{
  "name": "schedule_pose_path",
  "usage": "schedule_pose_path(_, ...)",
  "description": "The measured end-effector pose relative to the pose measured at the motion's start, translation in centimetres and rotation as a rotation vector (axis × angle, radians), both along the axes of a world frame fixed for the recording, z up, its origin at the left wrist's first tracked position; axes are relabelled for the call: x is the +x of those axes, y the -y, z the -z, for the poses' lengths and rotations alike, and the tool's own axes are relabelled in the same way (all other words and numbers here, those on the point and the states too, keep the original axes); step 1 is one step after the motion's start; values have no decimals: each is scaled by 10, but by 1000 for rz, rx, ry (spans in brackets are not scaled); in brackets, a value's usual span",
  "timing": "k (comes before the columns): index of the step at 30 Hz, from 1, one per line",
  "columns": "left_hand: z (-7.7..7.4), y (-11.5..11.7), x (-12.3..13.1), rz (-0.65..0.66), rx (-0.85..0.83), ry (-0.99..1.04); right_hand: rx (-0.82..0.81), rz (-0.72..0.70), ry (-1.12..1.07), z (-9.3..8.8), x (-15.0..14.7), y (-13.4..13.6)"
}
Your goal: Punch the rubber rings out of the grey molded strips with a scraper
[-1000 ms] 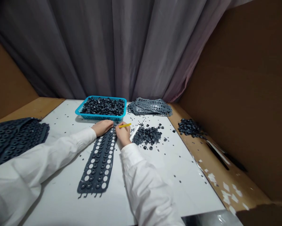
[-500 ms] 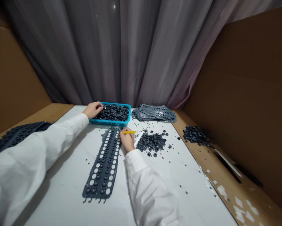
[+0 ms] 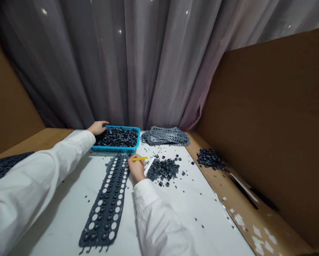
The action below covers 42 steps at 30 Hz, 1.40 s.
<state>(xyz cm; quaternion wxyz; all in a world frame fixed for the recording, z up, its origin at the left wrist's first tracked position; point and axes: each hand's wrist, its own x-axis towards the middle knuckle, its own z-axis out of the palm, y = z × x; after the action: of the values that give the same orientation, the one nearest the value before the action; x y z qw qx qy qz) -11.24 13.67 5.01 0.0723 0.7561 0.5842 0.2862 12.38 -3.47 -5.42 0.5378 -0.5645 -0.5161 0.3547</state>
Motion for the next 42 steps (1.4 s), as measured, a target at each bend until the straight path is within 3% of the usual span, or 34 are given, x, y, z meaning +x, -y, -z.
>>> schedule_pose_path(4, -6, 15, -10, 31, 29, 10, -96, -33, -155, -4, 3, -3)
schedule_pose_path(7, -10, 45, -7, 61, 93, 16, -132, -37, -257, -13, 8, -5)
schedule_pose_path(10, -6, 98, 11, 255, 177, -20, -128, -32, -323, -28, 15, -5)
schedule_pose_path(12, 2, 142, 29, 475, 112, -114, -109, -32, -343, -41, 22, -2)
schedule_pose_path(14, 12, 185, 45, 609, 10, -163, -92, -44, -346, -52, 27, 6)
schedule_pose_path(16, 23, 217, 57, 652, -73, -164, -82, -83, -320, -56, 30, 21)
schedule_pose_path(18, 34, 235, 64, 600, -120, -123, -86, -142, -252, -52, 30, 41)
schedule_pose_path(23, 56, 224, 74, 451, -117, -49, -130, -182, -113, -30, 22, 80)
schedule_pose_path(27, 68, 198, 79, 358, -90, 14, -55, -99, 20, -24, 15, 67)
schedule_pose_path(33, 74, 175, 77, 592, -149, 11, -70, -145, 19, -16, 10, 36)
schedule_pose_path(37, 70, 173, 74, 638, -157, -27, -103, -143, 10, -16, 9, 39)
schedule_pose_path(42, 64, 173, 77, 707, -53, -257, -64, -129, 137, -20, 9, 43)
